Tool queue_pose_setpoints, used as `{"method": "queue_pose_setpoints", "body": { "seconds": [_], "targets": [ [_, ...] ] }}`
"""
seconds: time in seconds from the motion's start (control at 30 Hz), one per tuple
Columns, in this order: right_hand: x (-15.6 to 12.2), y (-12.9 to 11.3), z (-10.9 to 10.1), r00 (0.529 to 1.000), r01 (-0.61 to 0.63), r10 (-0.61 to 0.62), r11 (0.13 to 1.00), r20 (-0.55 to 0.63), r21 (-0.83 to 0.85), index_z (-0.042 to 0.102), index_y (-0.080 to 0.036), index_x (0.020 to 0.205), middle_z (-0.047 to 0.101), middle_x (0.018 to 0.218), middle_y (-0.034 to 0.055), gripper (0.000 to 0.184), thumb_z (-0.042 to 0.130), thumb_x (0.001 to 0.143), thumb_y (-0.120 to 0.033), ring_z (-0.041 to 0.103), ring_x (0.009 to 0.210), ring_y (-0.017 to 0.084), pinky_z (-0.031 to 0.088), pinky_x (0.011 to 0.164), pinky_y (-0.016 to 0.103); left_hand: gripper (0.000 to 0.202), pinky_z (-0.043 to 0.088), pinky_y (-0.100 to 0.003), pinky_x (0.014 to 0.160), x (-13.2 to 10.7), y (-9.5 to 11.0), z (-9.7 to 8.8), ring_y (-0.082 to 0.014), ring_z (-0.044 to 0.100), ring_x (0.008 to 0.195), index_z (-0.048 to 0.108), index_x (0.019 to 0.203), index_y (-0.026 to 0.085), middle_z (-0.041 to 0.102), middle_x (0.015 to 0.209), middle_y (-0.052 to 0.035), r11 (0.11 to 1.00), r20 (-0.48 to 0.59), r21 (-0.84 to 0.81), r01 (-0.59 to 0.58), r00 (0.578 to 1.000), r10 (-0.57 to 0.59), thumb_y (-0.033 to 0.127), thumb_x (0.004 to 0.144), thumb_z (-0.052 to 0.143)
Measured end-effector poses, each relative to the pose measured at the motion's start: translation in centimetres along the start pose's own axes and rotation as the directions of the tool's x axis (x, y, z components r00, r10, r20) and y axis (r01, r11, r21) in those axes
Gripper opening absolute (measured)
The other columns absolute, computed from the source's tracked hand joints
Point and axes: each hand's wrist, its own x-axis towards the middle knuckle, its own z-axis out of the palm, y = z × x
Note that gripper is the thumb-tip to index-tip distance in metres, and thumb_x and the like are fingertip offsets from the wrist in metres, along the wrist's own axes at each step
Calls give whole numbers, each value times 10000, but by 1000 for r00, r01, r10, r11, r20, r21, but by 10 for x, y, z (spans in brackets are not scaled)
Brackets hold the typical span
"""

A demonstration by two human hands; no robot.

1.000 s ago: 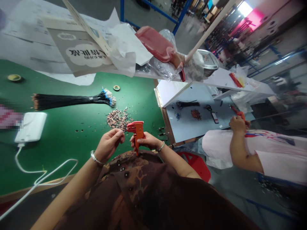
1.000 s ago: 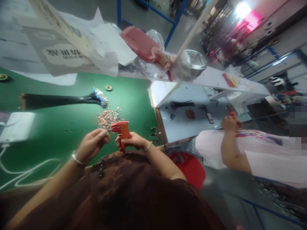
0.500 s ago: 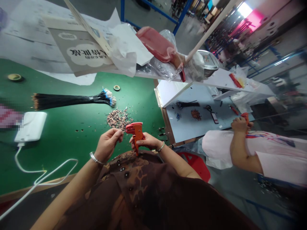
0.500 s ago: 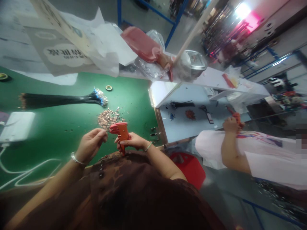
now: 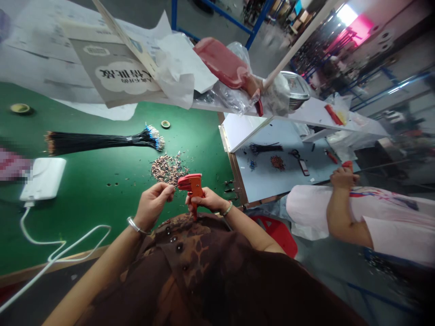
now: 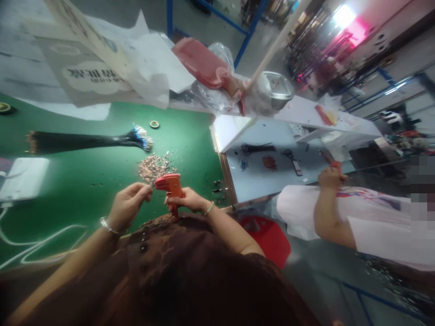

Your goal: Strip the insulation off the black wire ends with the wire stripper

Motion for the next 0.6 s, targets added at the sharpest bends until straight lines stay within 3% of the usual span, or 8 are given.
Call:
{"method": "queue_pose_setpoints", "body": {
  "seconds": [0.3, 0.53, 0.6],
  "targets": [
    [1, 6, 3, 991, 20, -29, 998, -133, -67, 601, -98, 752, 621, 592, 6, 491, 781, 662, -546, 587, 482, 116, 508, 499, 246, 257, 435, -227, 594, -1, 2, -1, -103, 516, 571, 622, 692, 162, 584, 604, 11, 997, -3, 74, -24, 1000, 24, 391, 801, 660],
    [6, 12, 3, 976, 16, -32, 997, -215, -74, 561, -122, 729, 575, 512, -27, 498, 786, 641, -558, 540, 421, 106, 466, 448, 239, 370, 428, -239, 559, 1, -3, 0, -115, 516, 579, 629, 793, 147, 583, 644, -9, 1000, 33, -29, -5, 999, 6, 491, 887, 530],
    [6, 14, 4, 977, 16, -29, 998, -213, -59, 547, -131, 748, 560, 513, -40, 484, 795, 645, -534, 511, 414, 92, 447, 438, 230, 385, 427, -242, 559, 1, -5, 0, -115, 511, 566, 621, 746, 149, 574, 618, -9, 1000, 51, -7, 10, 999, -10, 500, 881, 535]
  ]
}}
